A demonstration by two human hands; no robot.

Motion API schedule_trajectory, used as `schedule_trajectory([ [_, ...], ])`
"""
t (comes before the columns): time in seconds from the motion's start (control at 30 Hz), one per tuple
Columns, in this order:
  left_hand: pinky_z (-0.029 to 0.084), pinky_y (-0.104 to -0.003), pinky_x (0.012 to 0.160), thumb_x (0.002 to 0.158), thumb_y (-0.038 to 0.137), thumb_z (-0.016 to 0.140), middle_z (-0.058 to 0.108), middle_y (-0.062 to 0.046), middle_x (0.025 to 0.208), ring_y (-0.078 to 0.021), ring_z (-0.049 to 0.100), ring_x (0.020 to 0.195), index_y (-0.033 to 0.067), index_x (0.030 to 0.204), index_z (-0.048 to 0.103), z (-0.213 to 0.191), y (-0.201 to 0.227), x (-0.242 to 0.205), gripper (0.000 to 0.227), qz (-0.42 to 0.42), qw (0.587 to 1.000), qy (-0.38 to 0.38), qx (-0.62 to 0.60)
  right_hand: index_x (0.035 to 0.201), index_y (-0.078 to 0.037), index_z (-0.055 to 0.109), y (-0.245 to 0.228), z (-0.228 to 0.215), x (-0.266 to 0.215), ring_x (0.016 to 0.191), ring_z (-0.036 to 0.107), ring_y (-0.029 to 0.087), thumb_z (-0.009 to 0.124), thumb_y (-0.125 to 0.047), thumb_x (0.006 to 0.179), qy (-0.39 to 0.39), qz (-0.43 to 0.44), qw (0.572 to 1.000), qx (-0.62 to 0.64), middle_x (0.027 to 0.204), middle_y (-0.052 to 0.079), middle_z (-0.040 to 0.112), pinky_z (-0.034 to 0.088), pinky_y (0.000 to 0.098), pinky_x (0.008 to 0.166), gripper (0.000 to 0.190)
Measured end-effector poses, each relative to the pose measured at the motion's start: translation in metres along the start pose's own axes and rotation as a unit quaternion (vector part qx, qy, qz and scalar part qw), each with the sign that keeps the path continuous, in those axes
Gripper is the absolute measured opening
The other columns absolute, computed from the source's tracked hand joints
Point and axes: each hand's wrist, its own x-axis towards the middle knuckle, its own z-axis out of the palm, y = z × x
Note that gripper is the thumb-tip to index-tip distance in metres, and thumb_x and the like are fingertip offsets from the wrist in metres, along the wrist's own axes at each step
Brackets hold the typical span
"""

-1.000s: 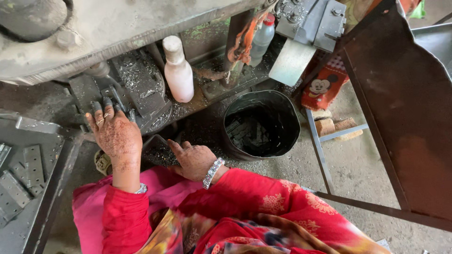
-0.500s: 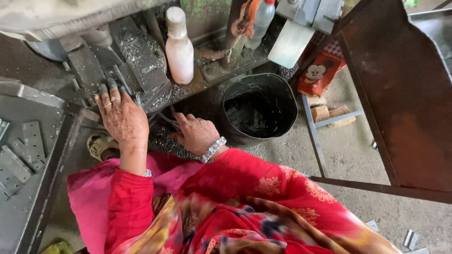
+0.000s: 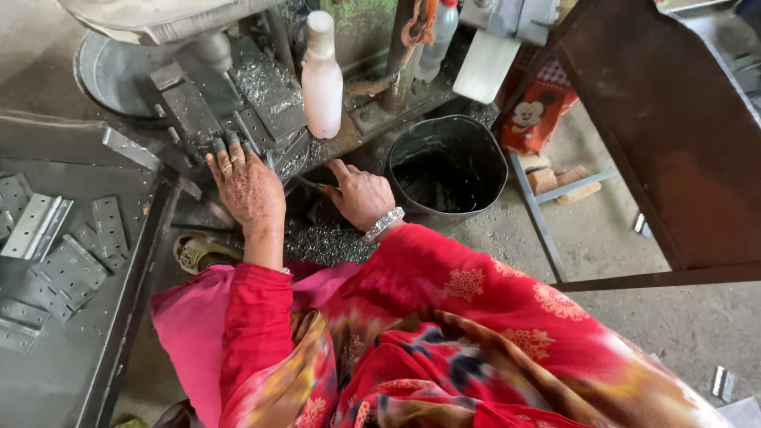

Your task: The person operates a drill press to drill holes into small metal plates. They pick up plates from a tray, position them under the drill, activate the machine, and then place the finished plates into a bucket.

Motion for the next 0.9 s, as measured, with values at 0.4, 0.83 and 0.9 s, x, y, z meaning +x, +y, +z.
schedule_trajectory([
  [0.4,0.019,-0.048,0.128,0.104,0.015,0.05,0.061,-0.018,0.147,-0.0358,0.046,0.145,-0.0085,0.116,0.072,-0.009,0.001,-0.011,0.035,0.008,1.0,-0.001,-0.004,0.102,-0.01,0.065,0.009,0.018,0.005,0.081,0.072,0.038,0.061,-0.044,0.097,-0.117,0.009,0.988,-0.099,0.084,0.017,0.074,0.055,0.052,0.07,0.034],
  [0.83,0.02,-0.049,0.128,0.105,0.017,0.051,0.06,-0.019,0.148,-0.0356,0.045,0.145,-0.0097,0.118,0.072,-0.017,0.003,-0.01,0.037,0.007,1.0,-0.016,-0.006,0.1,-0.01,0.065,0.005,0.015,0.005,0.079,0.073,0.038,0.061,-0.045,0.097,-0.142,0.013,0.984,-0.108,0.082,0.018,0.074,0.055,0.052,0.069,0.036],
  [0.9,0.02,-0.049,0.127,0.104,0.018,0.051,0.06,-0.02,0.148,-0.0361,0.045,0.145,-0.01,0.118,0.072,-0.016,0.003,-0.011,0.037,0.01,1.0,-0.017,-0.006,0.1,-0.009,0.064,0.006,0.015,0.004,0.08,0.072,0.038,0.062,-0.045,0.096,-0.14,0.009,0.984,-0.106,0.082,0.018,0.074,0.055,0.0521,0.069,0.036],
])
